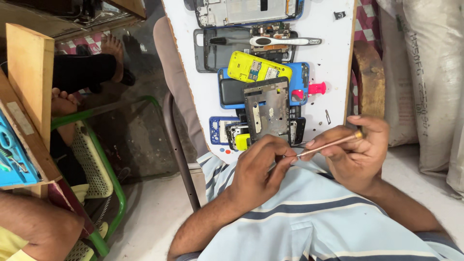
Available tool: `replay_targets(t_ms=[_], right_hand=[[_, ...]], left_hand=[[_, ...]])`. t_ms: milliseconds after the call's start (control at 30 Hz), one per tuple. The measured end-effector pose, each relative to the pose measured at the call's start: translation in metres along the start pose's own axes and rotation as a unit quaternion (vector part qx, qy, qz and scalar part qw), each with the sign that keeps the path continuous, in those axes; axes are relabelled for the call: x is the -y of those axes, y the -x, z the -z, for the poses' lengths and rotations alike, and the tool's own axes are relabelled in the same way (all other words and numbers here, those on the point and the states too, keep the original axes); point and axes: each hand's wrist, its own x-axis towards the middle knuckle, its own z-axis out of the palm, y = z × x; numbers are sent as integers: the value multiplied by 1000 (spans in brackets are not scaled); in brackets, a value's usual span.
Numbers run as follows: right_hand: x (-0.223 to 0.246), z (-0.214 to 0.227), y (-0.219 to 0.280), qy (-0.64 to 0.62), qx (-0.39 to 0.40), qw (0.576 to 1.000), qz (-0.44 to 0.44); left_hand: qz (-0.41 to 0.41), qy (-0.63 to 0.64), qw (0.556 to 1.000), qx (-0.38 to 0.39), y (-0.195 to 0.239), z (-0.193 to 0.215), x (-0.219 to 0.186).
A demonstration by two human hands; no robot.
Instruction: The person uses a screwdriver to remove screws from a disassembled mobile phone chassis. They then use a green pen to mark specific points on the metal frame while holding the device steady.
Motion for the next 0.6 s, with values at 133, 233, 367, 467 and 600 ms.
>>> replay_targets(t_ms=[133,233,367,467,600], right_hand=[[-10,-13,-4,76,-1,994,79],[-8,-16,-8,97,43,991,85],[-8,-20,-13,114,44,990,68],[-13,-24,-20,99,-5,994,44],[-23,-25,-31,38,-37,998,28]], left_hand=[[26,35,999,-15,1,-5,6],[46,17,998,-28,2,-3,8],[68,-1,998,-18,0,1,8],[20,-63,998,-21,-5,9,6],[28,-77,997,1,-5,21,5]])
